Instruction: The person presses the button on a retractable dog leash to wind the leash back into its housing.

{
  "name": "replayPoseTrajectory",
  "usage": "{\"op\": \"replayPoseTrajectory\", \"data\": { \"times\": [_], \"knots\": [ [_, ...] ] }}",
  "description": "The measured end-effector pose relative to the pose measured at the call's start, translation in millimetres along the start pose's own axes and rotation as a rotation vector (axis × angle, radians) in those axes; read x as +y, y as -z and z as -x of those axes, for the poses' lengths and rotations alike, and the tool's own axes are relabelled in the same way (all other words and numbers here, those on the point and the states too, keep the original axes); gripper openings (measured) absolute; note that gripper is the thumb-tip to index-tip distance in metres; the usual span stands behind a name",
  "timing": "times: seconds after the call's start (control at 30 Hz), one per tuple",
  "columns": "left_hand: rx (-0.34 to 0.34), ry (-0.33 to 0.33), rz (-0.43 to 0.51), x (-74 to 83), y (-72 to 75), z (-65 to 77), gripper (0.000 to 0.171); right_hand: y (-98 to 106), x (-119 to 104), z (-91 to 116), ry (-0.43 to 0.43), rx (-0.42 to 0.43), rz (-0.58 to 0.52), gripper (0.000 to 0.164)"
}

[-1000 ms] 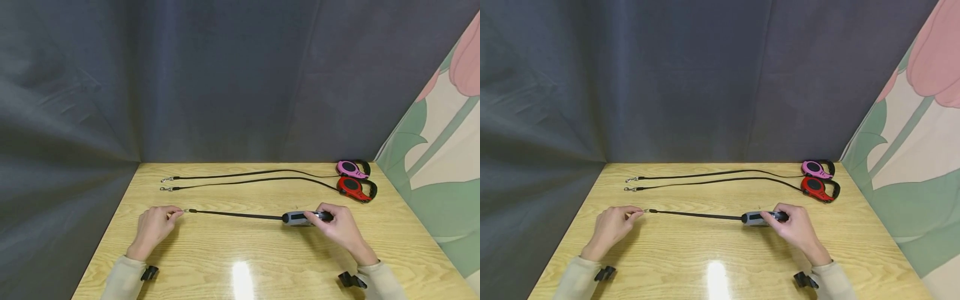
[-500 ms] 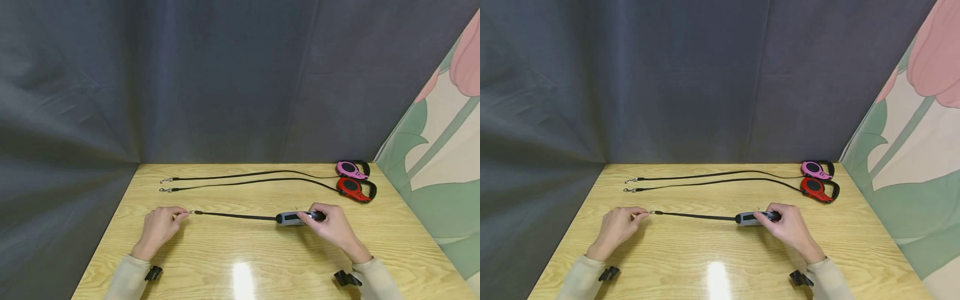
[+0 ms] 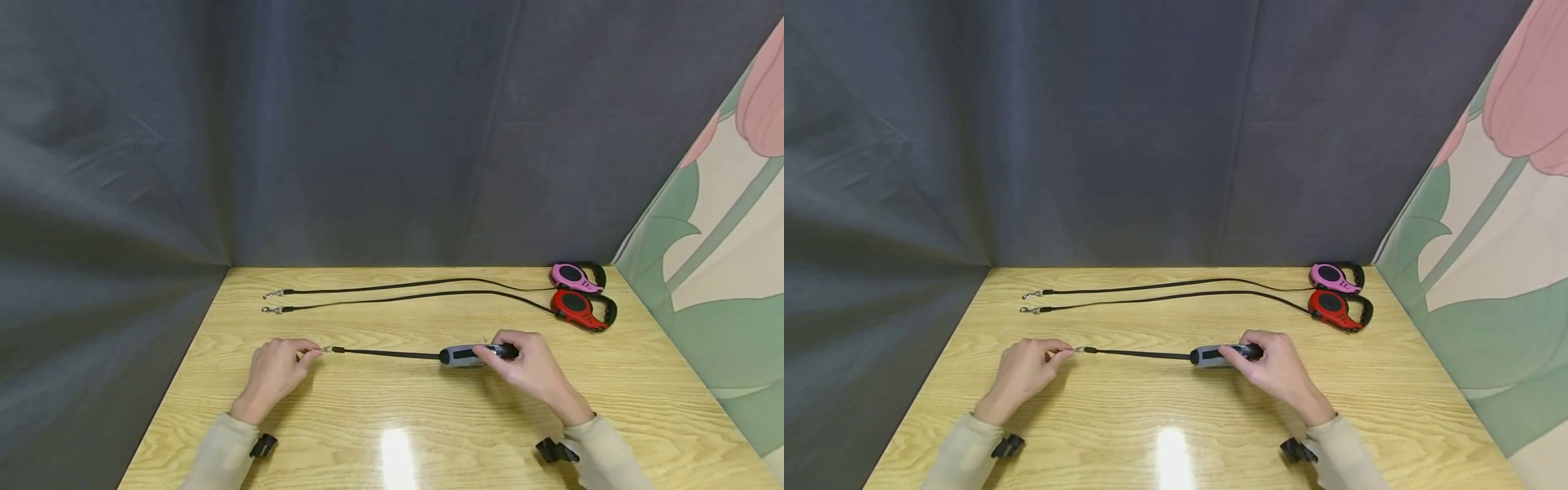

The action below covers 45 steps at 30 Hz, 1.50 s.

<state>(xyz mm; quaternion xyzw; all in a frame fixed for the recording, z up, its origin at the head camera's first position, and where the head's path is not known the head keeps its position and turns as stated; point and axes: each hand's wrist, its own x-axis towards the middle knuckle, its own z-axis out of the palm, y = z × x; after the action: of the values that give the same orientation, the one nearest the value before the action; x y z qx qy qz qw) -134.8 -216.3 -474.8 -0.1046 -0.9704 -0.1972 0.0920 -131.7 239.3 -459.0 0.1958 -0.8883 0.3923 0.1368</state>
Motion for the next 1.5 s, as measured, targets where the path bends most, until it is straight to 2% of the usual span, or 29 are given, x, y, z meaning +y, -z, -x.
{"op": "replayPoseTrajectory", "data": {
  "times": [0.8, 1.07, 1.5],
  "knots": [
    [-0.026, -0.021, 0.004, 12.5, -11.2, 2.3, 0.006, -16.4, -5.7, -4.2, 0.025, -0.06, -0.002, 0.029],
    [-0.042, -0.005, 0.063, 19.6, -11.2, 2.5, 0.007, -19.1, -7.7, -3.0, 0.017, -0.069, -0.02, 0.028],
    [-0.036, -0.037, 0.077, 25.7, -16.1, 2.0, 0.009, -27.0, -14.8, -3.7, 0.03, -0.084, -0.039, 0.028]
  ]
}}
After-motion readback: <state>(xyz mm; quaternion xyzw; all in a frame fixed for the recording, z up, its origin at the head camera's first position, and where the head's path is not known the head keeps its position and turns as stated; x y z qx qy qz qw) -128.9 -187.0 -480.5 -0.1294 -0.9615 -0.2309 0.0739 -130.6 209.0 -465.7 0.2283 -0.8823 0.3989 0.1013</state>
